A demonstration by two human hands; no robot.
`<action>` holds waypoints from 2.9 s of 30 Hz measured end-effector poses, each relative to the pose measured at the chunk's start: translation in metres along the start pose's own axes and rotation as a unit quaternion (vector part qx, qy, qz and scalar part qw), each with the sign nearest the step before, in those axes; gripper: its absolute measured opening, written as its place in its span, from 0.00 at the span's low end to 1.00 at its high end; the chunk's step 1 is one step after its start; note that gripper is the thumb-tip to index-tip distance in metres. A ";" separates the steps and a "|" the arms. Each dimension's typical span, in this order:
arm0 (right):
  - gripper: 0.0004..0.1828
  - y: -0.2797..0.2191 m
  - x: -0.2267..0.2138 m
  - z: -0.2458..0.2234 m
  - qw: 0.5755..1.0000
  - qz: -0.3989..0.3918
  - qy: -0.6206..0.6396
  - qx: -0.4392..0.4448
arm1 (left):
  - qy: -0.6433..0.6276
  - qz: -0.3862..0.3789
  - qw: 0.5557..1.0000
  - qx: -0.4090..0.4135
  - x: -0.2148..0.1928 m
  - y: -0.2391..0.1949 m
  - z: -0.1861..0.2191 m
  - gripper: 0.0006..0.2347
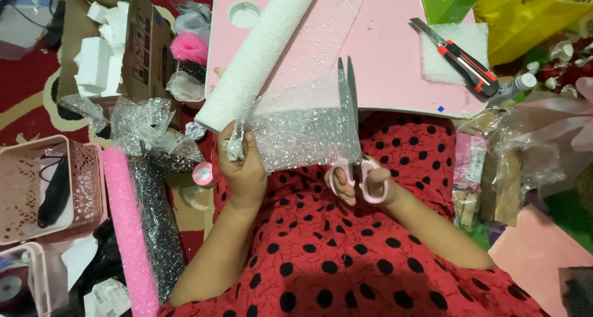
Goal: Cutting and preparing white mesh fabric and bubble wrap using scissors and a utility knife at a design station.
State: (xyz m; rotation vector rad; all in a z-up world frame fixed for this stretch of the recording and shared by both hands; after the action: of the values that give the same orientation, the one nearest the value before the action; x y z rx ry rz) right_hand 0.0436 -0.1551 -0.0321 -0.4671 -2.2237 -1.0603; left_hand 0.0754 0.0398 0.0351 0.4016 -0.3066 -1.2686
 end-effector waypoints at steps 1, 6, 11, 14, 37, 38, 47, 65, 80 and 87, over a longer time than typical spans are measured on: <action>0.43 -0.002 -0.002 -0.001 1.000 0.000 0.000 0.001 | 0.000 0.001 1.000 0.000 -0.001 -0.001 -0.004 0.10; 0.40 0.014 0.019 -0.025 0.978 0.126 -0.163 -0.042 | -0.005 0.001 1.000 -0.001 0.000 -0.004 -0.014 0.10; 0.29 -0.014 -0.019 -0.056 0.897 0.332 -0.290 0.027 | -0.024 0.009 0.999 -0.025 -0.007 -0.001 -0.016 0.10; 0.16 -0.016 -0.030 -0.112 0.746 0.455 -0.471 0.120 | -0.014 0.029 0.999 -0.019 -0.017 0.000 -0.015 0.10; 0.43 0.033 -0.034 -0.075 0.662 0.229 -0.706 0.100 | -0.308 0.163 0.913 -0.214 0.022 -0.012 -0.056 0.11; 0.55 0.034 -0.036 -0.047 0.726 0.194 -0.644 0.141 | -0.308 0.150 0.912 -0.225 0.033 -0.015 -0.056 0.10; 0.12 -0.004 -0.043 -0.057 0.797 0.436 -0.413 -0.063 | -0.307 0.013 0.922 -0.234 0.069 -0.028 -0.051 0.12; 0.25 0.081 0.051 -0.082 0.067 0.080 -0.987 0.118 | -0.387 -0.034 0.854 -0.345 0.075 -0.032 -0.067 0.02; 0.32 0.085 0.087 -0.077 0.127 0.038 -0.989 -0.063 | -0.369 -0.038 0.858 -0.356 0.073 -0.056 -0.131 0.06; 0.25 0.083 0.081 -0.074 0.111 0.033 -0.992 -0.043 | -0.332 -0.082 0.884 -0.319 0.076 -0.024 -0.014 0.08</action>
State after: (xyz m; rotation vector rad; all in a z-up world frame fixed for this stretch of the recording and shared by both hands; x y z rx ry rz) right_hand 0.0571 -0.1583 0.1049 0.9865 0.8159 -0.2251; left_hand 0.0814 -0.0379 0.0115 -0.6053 -0.4097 -1.5649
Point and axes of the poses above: each hand's wrist, its own y-axis towards the middle knuckle, its own x-axis out of the palm, z = x × y, the point moved 10 cm from there along y, towards the middle knuckle, and after that the axes turned 5 degrees about -z, right-handed, at the moved point
